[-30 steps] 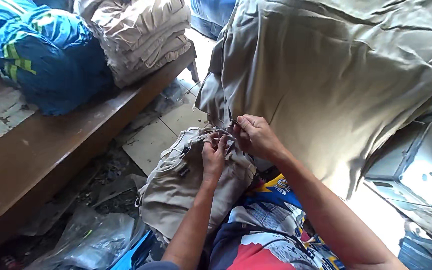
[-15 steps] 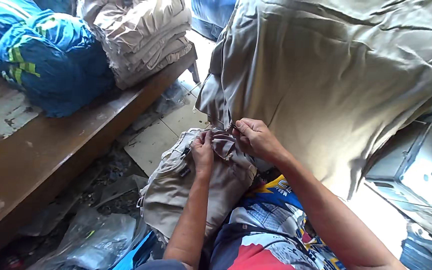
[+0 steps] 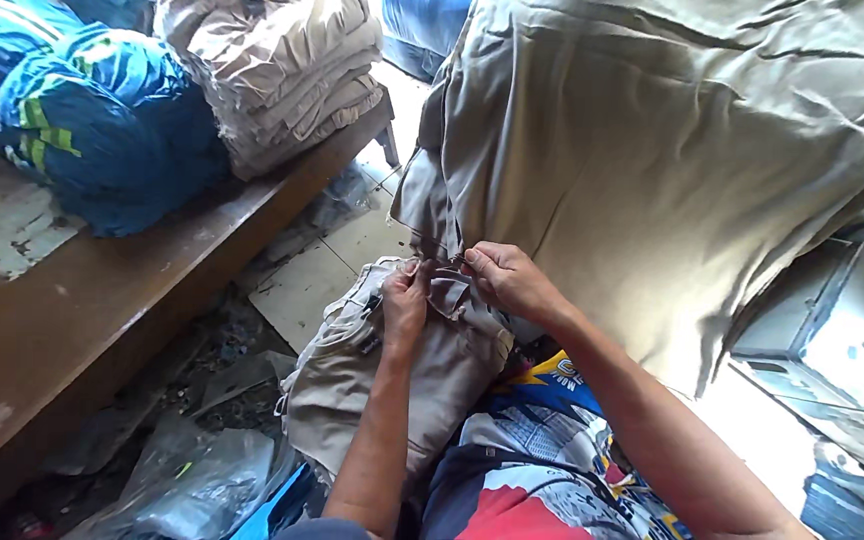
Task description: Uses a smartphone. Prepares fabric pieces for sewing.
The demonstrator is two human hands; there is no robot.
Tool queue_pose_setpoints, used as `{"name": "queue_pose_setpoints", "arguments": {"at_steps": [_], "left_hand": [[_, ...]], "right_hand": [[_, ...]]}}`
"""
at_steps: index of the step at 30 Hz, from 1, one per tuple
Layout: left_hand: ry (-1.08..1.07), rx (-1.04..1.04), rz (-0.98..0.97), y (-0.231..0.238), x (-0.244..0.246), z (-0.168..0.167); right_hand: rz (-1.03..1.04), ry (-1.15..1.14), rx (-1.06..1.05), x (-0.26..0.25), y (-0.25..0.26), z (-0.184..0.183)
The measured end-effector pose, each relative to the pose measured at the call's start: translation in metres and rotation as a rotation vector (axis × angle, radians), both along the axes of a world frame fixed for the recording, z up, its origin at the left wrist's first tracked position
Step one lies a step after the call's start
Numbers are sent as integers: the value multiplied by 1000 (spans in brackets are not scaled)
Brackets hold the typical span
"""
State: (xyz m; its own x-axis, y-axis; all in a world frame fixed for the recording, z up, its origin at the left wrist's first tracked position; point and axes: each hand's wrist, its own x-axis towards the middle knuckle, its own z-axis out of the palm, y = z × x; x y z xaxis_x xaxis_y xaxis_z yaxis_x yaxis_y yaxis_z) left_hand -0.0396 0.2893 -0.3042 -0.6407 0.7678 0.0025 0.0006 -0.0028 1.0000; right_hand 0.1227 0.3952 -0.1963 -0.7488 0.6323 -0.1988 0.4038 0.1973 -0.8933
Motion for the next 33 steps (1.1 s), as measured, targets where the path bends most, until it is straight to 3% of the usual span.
{"name": "queue_pose_setpoints", "arguments": {"at_steps": [8,20,23,26,30,33], "left_hand": [[92,8,-124,-35,-13,7],[317,21,-154,-41,0,24],[314,-74,-112,-40,-3,24],[252,-215,48,-27,-10,21],[150,-143,15,3,-19,15],[402,-184,42,6,-15,20]], "right_hand": [[14,-243,165,-10,-13,3],[-28,-242,139,-45,-17,-11],[-29,-221,159,-36,-20,-10],[-18,-175,108,-25,-20,-8],[-38,-124,59,-22,-17,-13],[-51,-105,31,-21,-16,-17]]}}
